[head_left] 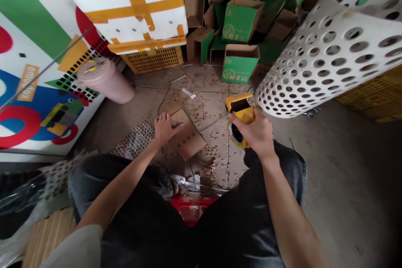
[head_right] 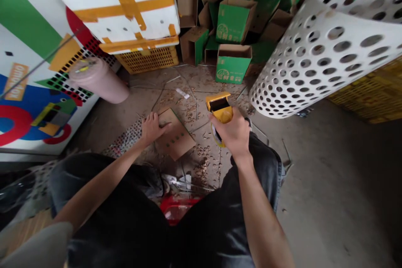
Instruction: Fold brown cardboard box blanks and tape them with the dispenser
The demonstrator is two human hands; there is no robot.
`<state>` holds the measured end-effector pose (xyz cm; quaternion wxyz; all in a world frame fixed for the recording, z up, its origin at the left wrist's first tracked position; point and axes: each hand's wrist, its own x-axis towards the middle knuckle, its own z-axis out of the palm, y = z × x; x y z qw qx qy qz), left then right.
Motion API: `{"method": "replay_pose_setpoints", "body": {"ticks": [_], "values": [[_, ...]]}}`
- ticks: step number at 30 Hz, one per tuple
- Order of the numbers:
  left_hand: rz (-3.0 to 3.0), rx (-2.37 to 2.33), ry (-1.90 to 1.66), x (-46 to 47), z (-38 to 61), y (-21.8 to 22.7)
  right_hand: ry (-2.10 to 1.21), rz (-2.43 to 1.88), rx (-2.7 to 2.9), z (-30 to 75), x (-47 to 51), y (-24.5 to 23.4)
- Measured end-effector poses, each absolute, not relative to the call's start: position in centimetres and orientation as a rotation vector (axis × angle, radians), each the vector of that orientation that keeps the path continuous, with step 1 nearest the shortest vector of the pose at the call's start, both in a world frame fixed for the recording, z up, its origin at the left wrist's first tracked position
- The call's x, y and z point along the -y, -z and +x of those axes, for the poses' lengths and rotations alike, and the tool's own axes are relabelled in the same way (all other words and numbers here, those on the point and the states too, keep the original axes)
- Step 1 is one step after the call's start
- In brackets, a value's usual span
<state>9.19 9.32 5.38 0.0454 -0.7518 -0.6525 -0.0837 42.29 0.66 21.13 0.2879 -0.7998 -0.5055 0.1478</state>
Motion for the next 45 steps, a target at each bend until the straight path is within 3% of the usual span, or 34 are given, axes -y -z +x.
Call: {"method": "replay_pose_setpoints", "body": {"ticks": [13, 18, 23, 30, 37, 45], "values": [[-2.851, 1.714, 0.004, -13.2, 4.1, -5.1, -0.437, -2.139, 1.414, 42.0, -0.6, -21.2], [-2.883, 1.824, 0.190, -11.1, 5.9, -5.4, -0.429, -2.138, 1.440, 41.9, -0.7, -21.0], [-2.856, 2.003, 0.394, -8.5, 8.0, -2.8, -0.411, -2.145, 1.468, 41.7, -1.0, -20.9], [-2.904, 2.025, 0.286, -4.5, 9.9, -0.6, -0.438, -2.176, 1.509, 41.3, -1.0, -20.7], [-3.134, 1.535, 0.315, 0.6, 12.9, 0.5, -0.446, -2.156, 1.538, 40.9, -0.9, -20.8], [-2.935, 1.807, 0.390, 2.1, 14.8, 1.2, -0.489, -2.154, 1.538, 40.5, -0.8, -20.8]]}}
